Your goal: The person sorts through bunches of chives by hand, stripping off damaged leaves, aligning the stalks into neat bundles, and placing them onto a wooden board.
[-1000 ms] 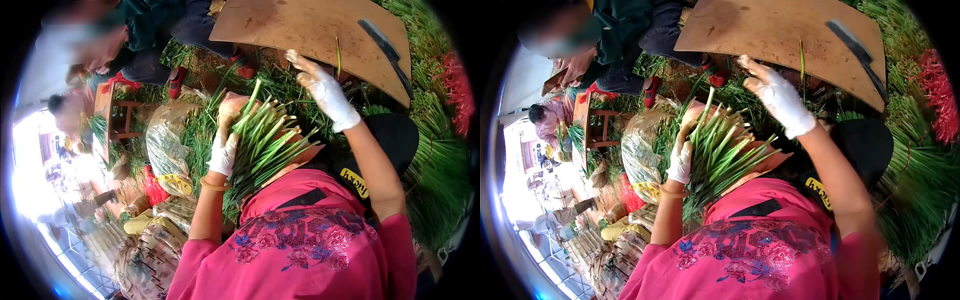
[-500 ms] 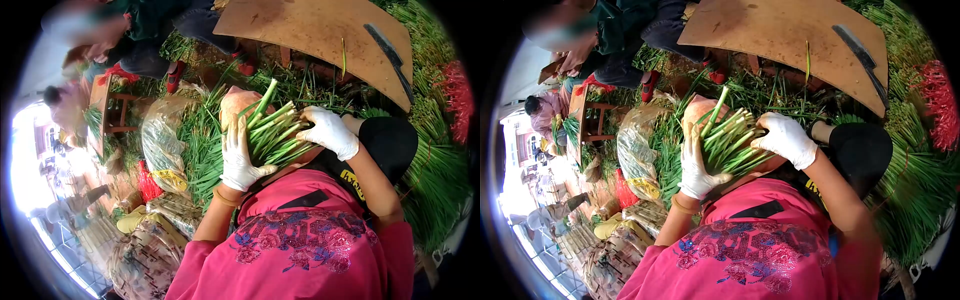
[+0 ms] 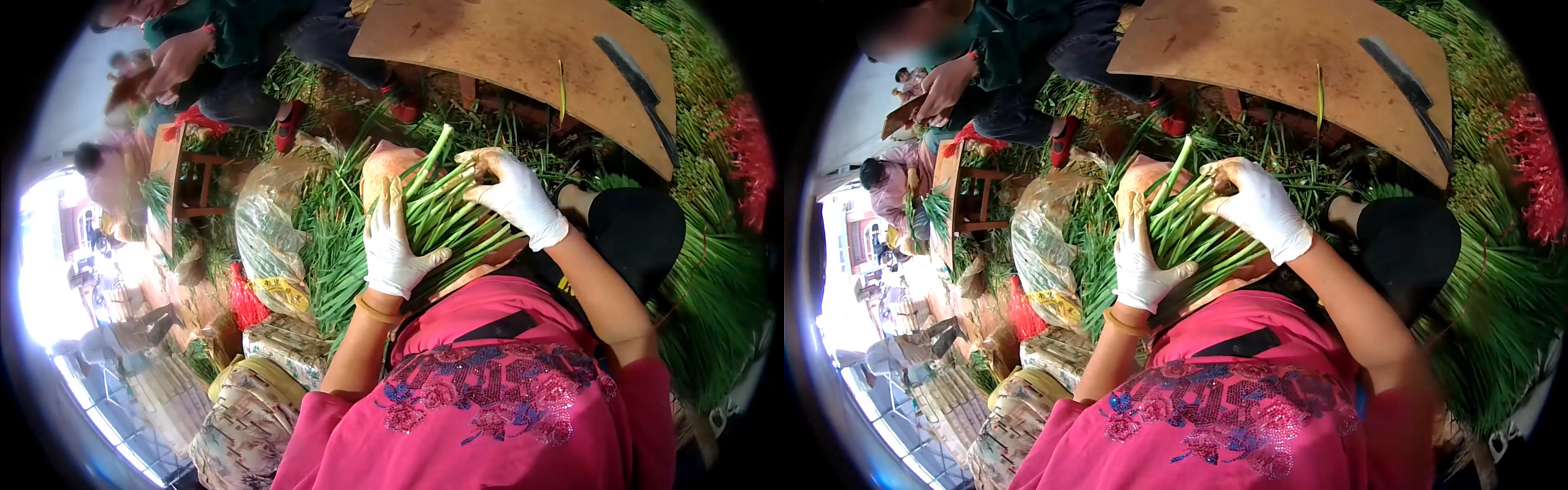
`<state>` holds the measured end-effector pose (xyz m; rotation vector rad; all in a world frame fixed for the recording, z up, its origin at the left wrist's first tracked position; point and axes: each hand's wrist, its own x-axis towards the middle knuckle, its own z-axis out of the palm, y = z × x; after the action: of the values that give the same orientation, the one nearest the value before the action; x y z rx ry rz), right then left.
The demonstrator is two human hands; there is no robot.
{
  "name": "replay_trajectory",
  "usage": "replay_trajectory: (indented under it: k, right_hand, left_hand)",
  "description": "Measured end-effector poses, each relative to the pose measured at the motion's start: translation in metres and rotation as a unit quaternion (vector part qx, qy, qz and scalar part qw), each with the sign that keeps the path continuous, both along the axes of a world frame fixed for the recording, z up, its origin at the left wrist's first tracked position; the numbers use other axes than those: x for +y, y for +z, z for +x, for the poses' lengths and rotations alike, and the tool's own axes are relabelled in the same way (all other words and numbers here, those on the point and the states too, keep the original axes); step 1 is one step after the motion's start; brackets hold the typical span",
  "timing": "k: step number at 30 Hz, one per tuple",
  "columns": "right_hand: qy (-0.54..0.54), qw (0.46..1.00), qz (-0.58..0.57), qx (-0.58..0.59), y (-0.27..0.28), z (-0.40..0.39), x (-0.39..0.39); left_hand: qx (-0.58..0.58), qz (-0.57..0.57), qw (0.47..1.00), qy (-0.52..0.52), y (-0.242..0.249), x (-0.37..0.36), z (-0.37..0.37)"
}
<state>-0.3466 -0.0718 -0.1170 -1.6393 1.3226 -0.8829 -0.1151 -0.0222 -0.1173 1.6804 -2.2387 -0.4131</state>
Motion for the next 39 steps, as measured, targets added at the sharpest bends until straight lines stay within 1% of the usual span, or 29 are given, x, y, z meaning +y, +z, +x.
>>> replay_trajectory:
  k: [1,3,4,5,7,8,9,11,13,15,16,17,18,19,20,21,23,24,25,27,29,30,31,33,34,35,37,38,39]
  right_hand:
    - [-0.004,0.993,0.047,-0.112,-0.017,0.001,-0.001]
    - [-0.034,0.995,0.046,-0.083,-0.019,-0.007,-0.007]
    - [-0.052,0.953,0.067,-0.292,-0.017,-0.018,-0.016]
    - [-0.070,0.930,0.061,-0.355,-0.017,-0.036,-0.029]
    - [-0.137,0.931,0.146,-0.306,0.005,-0.047,-0.043]
    - [-0.117,0.950,0.190,-0.219,0.009,-0.037,-0.053]
    - [-0.053,0.957,0.170,-0.227,-0.004,-0.028,-0.059]
    - [0.036,0.950,0.200,-0.235,-0.016,-0.002,-0.064]
    - [0.061,0.978,0.172,-0.102,-0.010,0.006,-0.072]
    - [0.045,0.989,0.091,-0.103,0.004,-0.003,-0.081]
    - [-0.019,0.985,0.088,-0.147,0.020,-0.013,-0.078]
    - [-0.018,0.987,-0.023,-0.156,0.024,-0.033,-0.083]
    - [-0.074,0.991,-0.035,-0.107,0.040,-0.052,-0.082]
    - [-0.066,0.981,-0.054,-0.175,0.024,-0.079,-0.088]
    - [-0.065,0.996,-0.018,0.054,0.037,-0.088,-0.081]
    - [-0.061,0.958,0.020,0.278,0.051,-0.095,-0.071]
    - [0.014,0.924,0.014,0.383,0.047,-0.100,-0.057]
    - [0.046,0.938,-0.064,0.338,0.044,-0.098,-0.055]
    - [0.002,0.968,-0.025,0.249,0.040,-0.093,-0.050]
    - [-0.053,0.992,-0.027,0.115,0.035,-0.069,-0.051]
    - [-0.047,0.994,-0.093,0.022,0.013,-0.040,-0.059]
    - [-0.005,0.997,-0.013,-0.081,0.027,-0.022,-0.052]
    - [0.033,0.996,-0.082,0.020,0.011,-0.015,-0.056]
    - [0.076,0.996,-0.015,-0.035,0.012,-0.012,-0.057]
    - [0.056,0.997,-0.046,-0.020,0.016,-0.019,-0.055]
    - [0.077,0.968,-0.053,-0.233,0.005,-0.032,-0.050]
    - [-0.030,0.969,0.111,-0.221,0.016,-0.056,-0.030]
    - [-0.014,0.980,0.173,-0.098,0.024,-0.070,-0.018]
    - [0.003,0.972,0.232,0.025,0.028,-0.083,-0.002]
  left_hand:
    - [0.002,0.000,1.000,0.002,0.000,-0.001,0.000]
    - [0.004,0.002,1.000,0.004,0.000,-0.001,0.000]
    - [0.006,0.004,1.000,0.006,0.002,-0.002,0.000]
    - [-0.012,0.015,1.000,0.012,0.003,-0.002,-0.001]
    - [-0.048,0.038,0.998,0.021,0.005,-0.001,-0.002]
    - [-0.037,0.030,0.999,0.015,0.006,-0.003,-0.003]
    - [-0.027,0.023,0.999,0.010,0.008,-0.004,-0.004]
    - [-0.019,0.017,1.000,0.007,0.009,-0.004,-0.005]
    - [-0.020,0.015,1.000,0.008,0.008,-0.005,-0.005]
    - [-0.029,0.026,0.999,0.016,0.010,-0.003,-0.005]
    - [-0.030,0.027,0.999,0.019,0.012,-0.003,-0.004]
    - [-0.031,0.030,0.999,0.023,0.012,-0.002,-0.004]
    - [-0.019,0.024,0.999,0.017,0.010,-0.002,-0.002]
    - [-0.005,0.019,1.000,0.011,0.009,-0.002,-0.001]
    - [-0.003,0.029,1.000,0.008,0.011,-0.003,0.000]
    - [-0.009,0.036,0.999,0.002,0.013,-0.003,0.000]
    - [0.003,0.057,0.998,-0.014,0.015,-0.007,0.002]
    - [0.026,0.077,0.997,-0.007,0.019,-0.008,-0.001]
    - [-0.009,0.046,0.999,-0.014,0.022,-0.011,-0.003]
    - [-0.088,-0.010,0.996,-0.024,0.028,-0.013,-0.004]
    - [-0.105,-0.046,0.993,-0.025,0.023,-0.018,0.001]
    - [-0.069,-0.035,0.997,-0.028,0.019,-0.024,0.002]
    - [-0.032,-0.024,0.999,-0.030,0.016,-0.030,0.003]
    - [0.032,-0.023,0.997,-0.063,0.009,-0.042,0.007]
    - [0.076,-0.010,0.994,-0.078,0.007,-0.047,0.010]
    - [0.122,0.005,0.988,-0.092,0.005,-0.049,0.011]
    - [0.132,0.042,0.986,-0.091,0.016,-0.050,0.007]
    - [0.125,0.036,0.987,-0.090,0.015,-0.052,0.007]
    - [0.117,0.031,0.989,-0.089,0.014,-0.053,0.008]
